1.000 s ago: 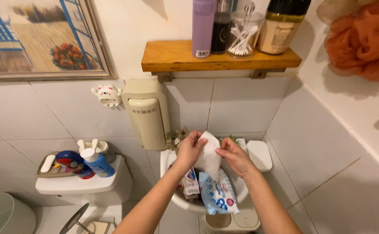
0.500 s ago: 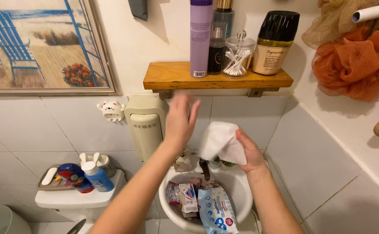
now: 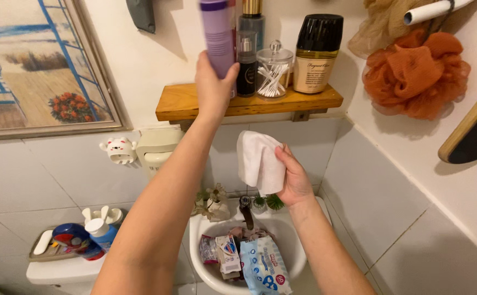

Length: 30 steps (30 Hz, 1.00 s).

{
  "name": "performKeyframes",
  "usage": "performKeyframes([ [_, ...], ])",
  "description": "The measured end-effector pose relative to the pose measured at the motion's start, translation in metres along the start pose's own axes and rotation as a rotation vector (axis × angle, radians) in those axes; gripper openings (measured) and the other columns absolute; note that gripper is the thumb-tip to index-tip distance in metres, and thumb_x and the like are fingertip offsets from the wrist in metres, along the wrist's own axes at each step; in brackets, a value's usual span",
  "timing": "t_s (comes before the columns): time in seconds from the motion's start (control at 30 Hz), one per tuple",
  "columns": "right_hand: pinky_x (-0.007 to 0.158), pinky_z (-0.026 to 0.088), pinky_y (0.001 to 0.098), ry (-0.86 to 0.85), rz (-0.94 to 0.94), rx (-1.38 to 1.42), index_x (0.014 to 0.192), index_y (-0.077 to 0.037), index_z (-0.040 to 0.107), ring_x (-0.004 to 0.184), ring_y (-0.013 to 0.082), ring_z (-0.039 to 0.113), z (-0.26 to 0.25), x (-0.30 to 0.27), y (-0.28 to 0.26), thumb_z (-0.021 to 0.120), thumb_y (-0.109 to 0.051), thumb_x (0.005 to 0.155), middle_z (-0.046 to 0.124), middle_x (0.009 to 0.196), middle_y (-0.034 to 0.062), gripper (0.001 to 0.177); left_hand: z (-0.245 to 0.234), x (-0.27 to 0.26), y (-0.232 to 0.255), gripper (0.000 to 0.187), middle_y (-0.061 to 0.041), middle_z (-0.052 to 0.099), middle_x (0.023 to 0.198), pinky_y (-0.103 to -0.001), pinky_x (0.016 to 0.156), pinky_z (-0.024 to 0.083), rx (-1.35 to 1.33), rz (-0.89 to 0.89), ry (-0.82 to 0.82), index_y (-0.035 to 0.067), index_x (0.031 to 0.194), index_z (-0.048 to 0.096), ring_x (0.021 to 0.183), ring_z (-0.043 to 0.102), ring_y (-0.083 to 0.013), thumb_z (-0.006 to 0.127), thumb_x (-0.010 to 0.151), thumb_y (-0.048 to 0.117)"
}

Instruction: The person cleans various hygiene and beauty products using a wet wipe, including a small mirror, perfume bottles, and containers, before wiping down a wooden shelf.

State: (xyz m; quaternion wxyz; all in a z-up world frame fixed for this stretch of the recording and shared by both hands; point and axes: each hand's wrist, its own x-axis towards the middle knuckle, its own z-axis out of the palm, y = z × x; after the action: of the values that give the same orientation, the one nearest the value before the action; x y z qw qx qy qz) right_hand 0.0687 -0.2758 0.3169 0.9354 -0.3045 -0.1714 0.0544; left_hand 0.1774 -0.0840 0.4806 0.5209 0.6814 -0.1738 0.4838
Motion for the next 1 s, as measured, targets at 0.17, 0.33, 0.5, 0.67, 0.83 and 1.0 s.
performKeyframes([
  [0.17,0.107,0.05,0.0464,0.043,-0.015,0.01,0.141,-0.004,0.054,0.123,0.029,0.064,0.008,-0.009,-0.012,0.059,-0.038,0.098,0.066,0.134,0.0143,0.055,-0.033,-0.031,0.034,0.049,-0.021,0.067,0.118,-0.041,0.095,0.054,-0.165,0.06,0.023,-0.002,0.127,0.05,0.107,0.068,-0.0328,0.076,0.093,0.021],
  [0.33,0.109,0.048,0.0454,-0.064,-0.063,0.109,0.148,-0.006,0.05,0.127,0.0268,0.06,0.02,-0.009,-0.005,0.05,-0.039,0.106,0.061,0.14,0.011,0.053,-0.05,-0.095,0.055,0.047,-0.019,0.071,0.11,-0.039,0.087,0.056,-0.131,-0.087,-0.177,0.0,0.12,0.054,0.098,0.072,-0.0295,0.077,0.087,0.025],
  [0.5,0.113,0.046,0.0442,-0.066,-0.203,0.076,0.149,-0.011,0.048,0.132,0.0253,0.057,0.022,-0.004,0.006,0.049,-0.031,0.107,0.056,0.146,0.0094,0.046,-0.056,-0.127,0.056,0.054,-0.019,0.071,0.111,-0.041,0.086,0.056,-0.13,-0.14,-0.145,0.001,0.127,0.053,0.1,0.072,-0.0311,0.077,0.085,0.026],
  [0.67,0.121,0.041,0.042,-0.17,-0.459,-0.197,0.151,-0.016,0.046,0.138,0.0227,0.052,0.039,0.002,0.011,0.058,-0.018,0.107,0.05,0.152,0.0074,0.045,-0.063,-0.15,0.049,0.057,-0.021,0.069,0.113,-0.043,0.089,0.054,-0.04,-0.143,-0.208,0.0,0.127,0.054,0.104,0.068,-0.0338,0.078,0.081,0.025],
  [0.83,0.119,0.039,0.0393,-0.139,-0.897,-1.111,0.154,-0.01,0.037,0.143,0.0271,0.045,0.103,0.009,0.003,0.07,-0.008,0.098,0.042,0.158,0.0117,0.065,-0.052,-0.187,0.038,0.067,-0.025,0.06,0.117,-0.047,0.089,0.053,-0.112,-0.159,-0.222,-0.004,0.124,0.052,0.107,0.062,-0.0388,0.082,0.072,0.023],
  [1.0,0.101,0.05,0.0354,0.083,-0.872,-1.32,0.133,-0.008,0.052,0.117,0.0245,0.065,0.15,0.022,-0.017,0.075,-0.011,0.088,0.064,0.128,0.0114,0.05,-0.058,-0.212,0.045,0.05,-0.023,0.062,0.111,-0.051,0.092,0.047,0.181,-0.11,-0.277,-0.004,0.114,0.054,0.105,0.054,-0.0431,0.08,0.08,0.022],
])
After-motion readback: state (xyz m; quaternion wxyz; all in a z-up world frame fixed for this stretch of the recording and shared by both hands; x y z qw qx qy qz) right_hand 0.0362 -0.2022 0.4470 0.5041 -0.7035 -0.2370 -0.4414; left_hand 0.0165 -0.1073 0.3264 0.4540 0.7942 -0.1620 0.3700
